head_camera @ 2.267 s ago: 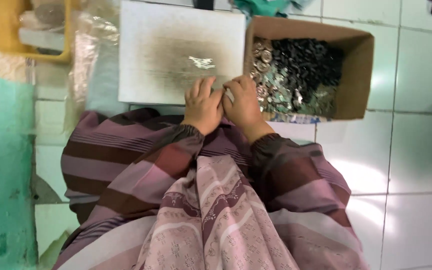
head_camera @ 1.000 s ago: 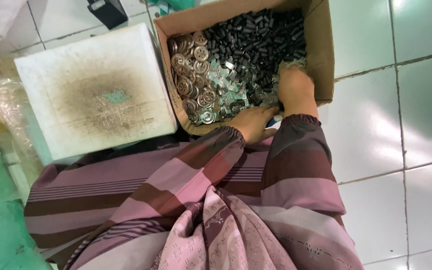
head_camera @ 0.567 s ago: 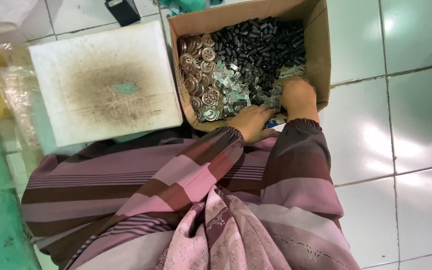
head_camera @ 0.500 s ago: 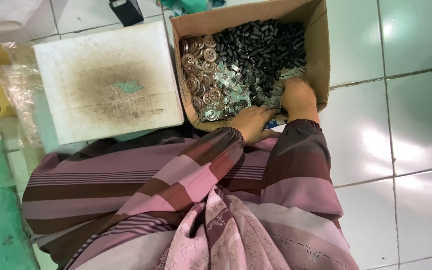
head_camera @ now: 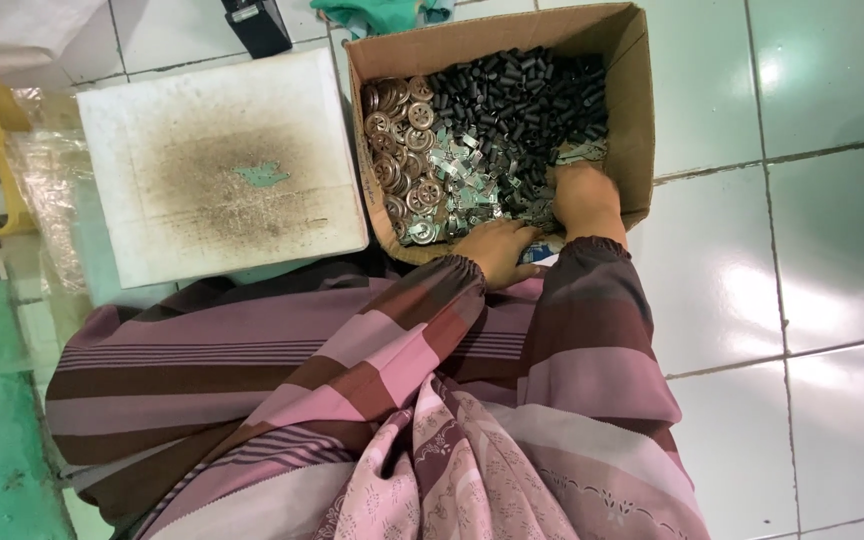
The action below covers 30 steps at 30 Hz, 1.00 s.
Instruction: The person sorts small metal fasteners and buttons from a cardboard box onto a white board, then places some into a clear plastic bag and seals it. The person continues to pick and place fasteners between the box and the board.
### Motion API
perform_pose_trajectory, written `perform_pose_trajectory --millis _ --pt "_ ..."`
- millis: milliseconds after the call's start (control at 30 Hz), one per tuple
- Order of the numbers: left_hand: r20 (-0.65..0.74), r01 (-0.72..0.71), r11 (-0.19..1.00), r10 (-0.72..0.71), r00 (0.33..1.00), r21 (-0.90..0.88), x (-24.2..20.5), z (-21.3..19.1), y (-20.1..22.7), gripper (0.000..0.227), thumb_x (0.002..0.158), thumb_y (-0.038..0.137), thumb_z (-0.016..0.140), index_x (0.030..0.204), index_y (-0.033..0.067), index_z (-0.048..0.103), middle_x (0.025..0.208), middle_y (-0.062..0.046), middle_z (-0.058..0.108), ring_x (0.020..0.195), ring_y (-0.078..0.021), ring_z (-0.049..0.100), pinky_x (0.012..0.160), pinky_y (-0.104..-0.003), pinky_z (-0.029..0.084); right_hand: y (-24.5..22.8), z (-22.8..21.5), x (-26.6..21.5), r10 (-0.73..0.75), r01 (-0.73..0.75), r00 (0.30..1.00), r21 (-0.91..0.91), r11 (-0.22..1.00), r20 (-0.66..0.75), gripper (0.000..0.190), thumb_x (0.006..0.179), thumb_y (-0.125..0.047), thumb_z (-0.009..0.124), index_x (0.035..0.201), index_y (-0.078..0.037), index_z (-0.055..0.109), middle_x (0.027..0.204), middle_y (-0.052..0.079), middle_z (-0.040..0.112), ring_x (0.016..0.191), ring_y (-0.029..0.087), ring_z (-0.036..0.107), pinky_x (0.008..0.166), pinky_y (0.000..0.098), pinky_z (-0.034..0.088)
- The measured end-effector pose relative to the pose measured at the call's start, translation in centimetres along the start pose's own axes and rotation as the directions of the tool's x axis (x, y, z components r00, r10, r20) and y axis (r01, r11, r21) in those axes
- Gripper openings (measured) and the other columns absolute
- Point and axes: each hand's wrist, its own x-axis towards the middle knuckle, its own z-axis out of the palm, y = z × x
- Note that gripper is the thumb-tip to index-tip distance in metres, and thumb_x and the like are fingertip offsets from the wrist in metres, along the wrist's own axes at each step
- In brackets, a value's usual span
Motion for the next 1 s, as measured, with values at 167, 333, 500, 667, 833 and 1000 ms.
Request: perform_pose_trajectory --millis 167,333,500,667,833,1000 --pt "-0.028 -0.014 1.0 0.015 0.999 0.015 0.0 0.2 -0.1 0.067 0.102 0.051 0.058 0.155 0.0123 0.045 0.152 -0.022 0.051 0.146 -0.041 0.045 0.12 -0.056 0.035 -0.4 -1.1 -0.6 -0.011 0.011 1.0 0.008 1.0 -0.006 0.023 0.095 0.0 0.056 0.107 -0.004 0.075 0.102 0.019 0.067 0.1 0.035 0.069 0.086 0.0468 0.061" --pt "-0.1 -0.063 0.998 0.064 0.993 0.014 -0.8 -1.2 0.2 0.066 0.102 0.052 0.056 0.152 0.0105 0.047 0.152 -0.021 0.051 0.145 -0.0393 0.046 0.12 -0.054 0.037 0.8 -0.7 0.0 -0.013 0.018 0.997 0.067 0.998 -0.078 0.018 0.093 -0.007 0.061 0.103 -0.005 0.076 0.101 0.018 0.066 0.101 0.034 0.068 0.087 0.0466 0.059" --pt "-0.214 -0.113 0.985 0.083 0.973 -0.133 -1.8 -2.1 -0.2 0.054 0.109 0.041 0.048 0.152 0.0071 0.047 0.148 -0.021 0.053 0.143 -0.0389 0.048 0.12 -0.053 0.038 2.2 0.0 0.2 0.048 -0.034 0.987 0.092 0.995 -0.156 0.021 0.095 -0.012 0.067 0.111 0.0 0.074 0.1 0.021 0.067 0.099 0.037 0.068 0.086 0.0495 0.06" --pt "-0.246 -0.076 0.992 0.05 0.968 -0.1 -3.1 -0.8 -1.0 0.054 0.107 0.043 0.049 0.15 0.0109 0.05 0.151 -0.017 0.051 0.144 -0.0368 0.048 0.12 -0.052 0.04 0.3 -3.4 -3.4 0.146 -0.114 0.973 0.179 0.977 -0.177 0.033 0.098 -0.011 0.065 0.129 -0.001 0.067 0.111 0.02 0.068 0.108 0.036 0.068 0.092 0.0487 0.058" --pt "-0.317 -0.122 0.978 0.062 0.946 -0.172 -6.5 -1.5 0.1 0.049 0.109 0.038 0.047 0.15 0.0111 0.051 0.15 -0.016 0.051 0.143 -0.0358 0.05 0.119 -0.049 0.042 -1.3 -5.6 -7.1 0.234 -0.151 0.951 0.359 0.921 -0.201 0.041 0.098 -0.008 0.065 0.138 -0.006 0.056 0.113 0.022 0.07 0.109 0.039 0.068 0.092 0.0531 0.057" --pt "-0.475 -0.368 0.846 0.161 0.865 -0.385 -13.4 -4.8 0.0 0.049 0.109 0.026 0.047 0.15 -0.0003 0.047 0.15 -0.031 0.048 0.139 -0.0488 0.049 0.119 -0.059 0.04 -5.1 -3.7 -7.2 0.048 0.107 0.927 0.384 0.917 -0.372 0.017 0.094 -0.016 0.075 0.108 -0.007 0.077 0.093 0.015 0.075 0.087 0.031 0.073 0.073 0.0439 0.06"
